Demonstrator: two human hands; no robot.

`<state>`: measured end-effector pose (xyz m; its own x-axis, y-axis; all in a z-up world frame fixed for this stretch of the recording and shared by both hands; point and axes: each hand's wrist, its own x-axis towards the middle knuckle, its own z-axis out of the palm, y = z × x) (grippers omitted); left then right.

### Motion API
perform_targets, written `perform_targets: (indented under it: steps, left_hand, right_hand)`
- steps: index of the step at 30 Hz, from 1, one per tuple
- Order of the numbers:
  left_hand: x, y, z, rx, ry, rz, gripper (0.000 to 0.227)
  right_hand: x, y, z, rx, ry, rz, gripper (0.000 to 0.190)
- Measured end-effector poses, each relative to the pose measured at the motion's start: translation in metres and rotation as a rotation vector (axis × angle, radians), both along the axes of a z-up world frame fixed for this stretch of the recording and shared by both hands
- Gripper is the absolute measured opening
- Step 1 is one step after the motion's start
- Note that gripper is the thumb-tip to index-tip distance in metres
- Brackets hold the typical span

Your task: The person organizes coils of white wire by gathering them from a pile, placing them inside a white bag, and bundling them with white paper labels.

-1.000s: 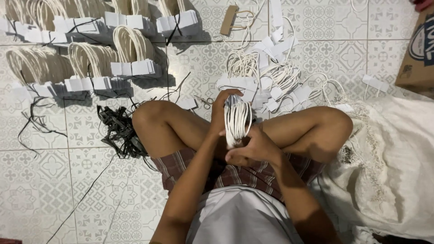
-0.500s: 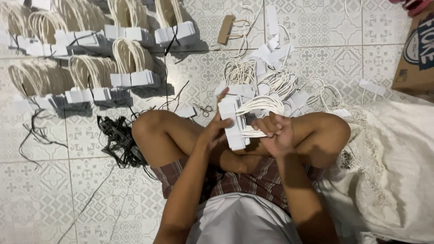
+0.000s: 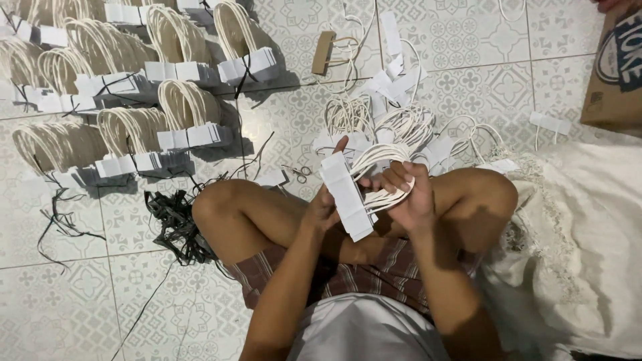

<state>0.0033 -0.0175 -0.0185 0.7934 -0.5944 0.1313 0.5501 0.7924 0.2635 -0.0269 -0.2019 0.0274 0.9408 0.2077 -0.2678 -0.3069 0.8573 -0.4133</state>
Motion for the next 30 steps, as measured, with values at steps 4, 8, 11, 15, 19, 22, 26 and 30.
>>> perform_targets:
  steps: [4,8,11,15,19,22,26,30]
  left_hand:
    - [-0.008,0.003,-0.017,-0.046,0.018,0.010,0.126]
    - [-0.008,0.013,-0.019,0.306,0.266,0.108,0.074]
    - [0.005,0.018,0.046,0.575,0.200,0.174,0.072]
    - [0.013,0.011,0.071,0.819,-0.087,0.255,0.082]
    - [0.012,0.004,0.072,0.855,-0.183,0.173,0.101]
    - [0.012,0.011,0.067,0.907,-0.181,0.160,0.101]
    - [0.013,0.024,0.052,0.835,-0.271,0.017,0.098]
    - [0.011,0.033,0.045,0.708,-0.259,-0.120,0.075]
  right_hand:
    - [-0.002,0.004,0.013,-0.078,0.075,0.058,0.030]
    - [-0.005,-0.007,0.012,-0.764,0.248,0.103,0.045]
    - [-0.010,-0.028,-0.005,-1.183,-0.045,0.119,0.084]
    - [-0.007,-0.003,0.044,-1.418,-0.802,0.134,0.141]
    - [0.003,0.016,0.047,-1.612,-0.765,0.386,0.153]
    - [0.001,0.017,0.031,-1.571,-0.862,0.316,0.145]
    - [-0.004,0.019,0.028,-1.560,-0.833,0.300,0.145]
    - [-0.003,0.012,0.037,-1.436,-0.775,0.256,0.151]
